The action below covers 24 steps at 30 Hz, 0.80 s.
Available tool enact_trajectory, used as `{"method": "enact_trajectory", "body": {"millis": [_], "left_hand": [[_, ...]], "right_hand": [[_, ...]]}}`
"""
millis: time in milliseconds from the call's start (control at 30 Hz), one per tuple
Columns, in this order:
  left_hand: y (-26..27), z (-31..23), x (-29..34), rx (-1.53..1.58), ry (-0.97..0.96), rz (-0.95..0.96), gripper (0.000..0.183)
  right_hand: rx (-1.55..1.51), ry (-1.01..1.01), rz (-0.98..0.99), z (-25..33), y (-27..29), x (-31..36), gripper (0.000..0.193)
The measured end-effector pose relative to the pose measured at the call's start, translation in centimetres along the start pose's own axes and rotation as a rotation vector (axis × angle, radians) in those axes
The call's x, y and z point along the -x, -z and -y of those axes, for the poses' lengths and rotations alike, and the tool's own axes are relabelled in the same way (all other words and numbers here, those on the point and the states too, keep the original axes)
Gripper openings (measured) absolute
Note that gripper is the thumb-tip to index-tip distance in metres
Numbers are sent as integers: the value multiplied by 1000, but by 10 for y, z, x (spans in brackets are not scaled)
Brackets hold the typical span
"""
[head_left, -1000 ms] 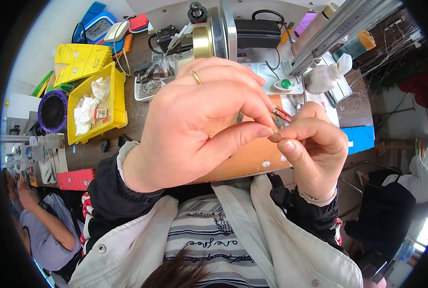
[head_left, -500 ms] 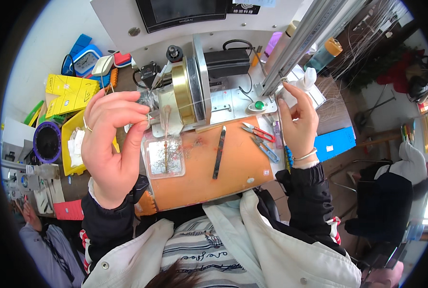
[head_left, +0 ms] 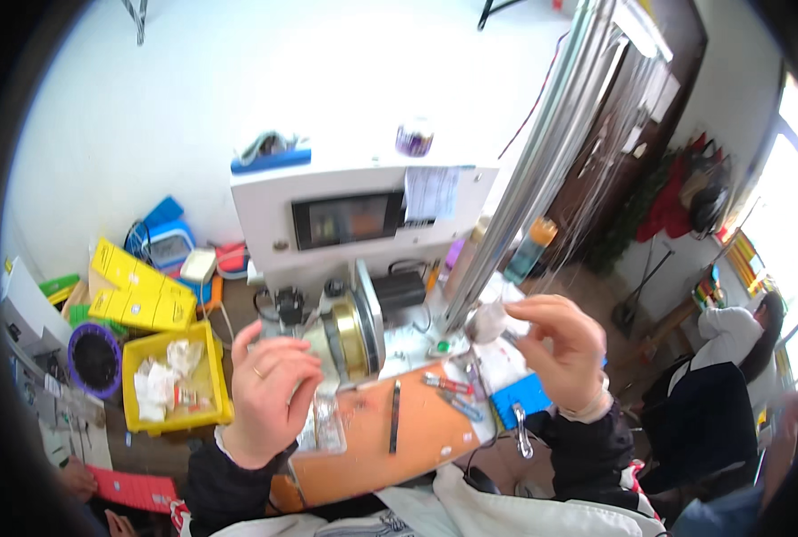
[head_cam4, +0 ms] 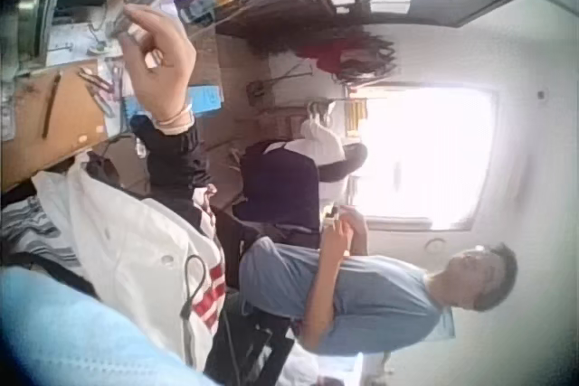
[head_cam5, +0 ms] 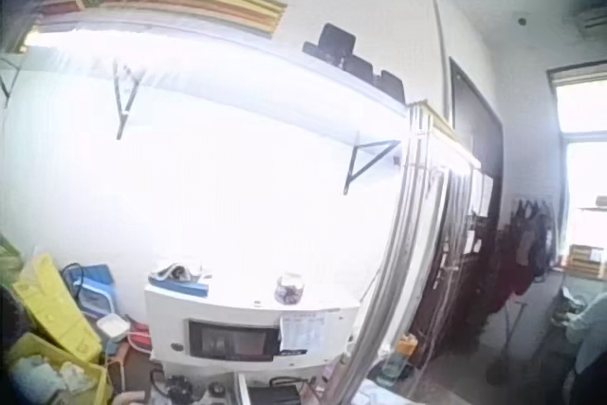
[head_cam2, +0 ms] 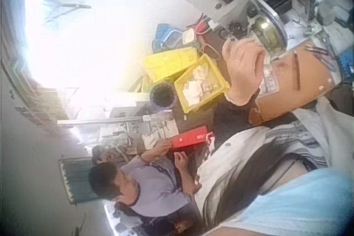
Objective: Assembling small electronic components using various hand tools and a winding machine.
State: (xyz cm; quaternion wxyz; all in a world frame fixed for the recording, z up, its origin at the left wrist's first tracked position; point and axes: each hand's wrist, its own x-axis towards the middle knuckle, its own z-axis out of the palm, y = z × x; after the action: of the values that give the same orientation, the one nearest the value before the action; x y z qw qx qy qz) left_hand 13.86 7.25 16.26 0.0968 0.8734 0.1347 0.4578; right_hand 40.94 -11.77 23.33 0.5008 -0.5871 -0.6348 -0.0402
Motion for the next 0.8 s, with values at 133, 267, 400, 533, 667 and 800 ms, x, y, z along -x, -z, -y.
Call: {"method": "enact_trajectory", "body": {"millis": [133,267,400,533,667,800], "left_hand": [[7,1,-2,42,-24,-45,13],[4,10,3,67,-42,-65,13],[5,4,2,103,-35,-32,12],[5,1,7,114,-45,-36,12],[9,3,14,102,-31,-16,12],[8,4,17,100,-42,-1,11]], "right_hand": [[-359,113,-128,59,39,-46,25],[-210,131,-340,74,51,-126,26],[-139,79,-510,52,88,-202,24],[-66,-63,-634,41,104,-250,24],[-54,-69,-650,35,93,-270,24],[-170,-150,-628,37,98,-270,22]]}}
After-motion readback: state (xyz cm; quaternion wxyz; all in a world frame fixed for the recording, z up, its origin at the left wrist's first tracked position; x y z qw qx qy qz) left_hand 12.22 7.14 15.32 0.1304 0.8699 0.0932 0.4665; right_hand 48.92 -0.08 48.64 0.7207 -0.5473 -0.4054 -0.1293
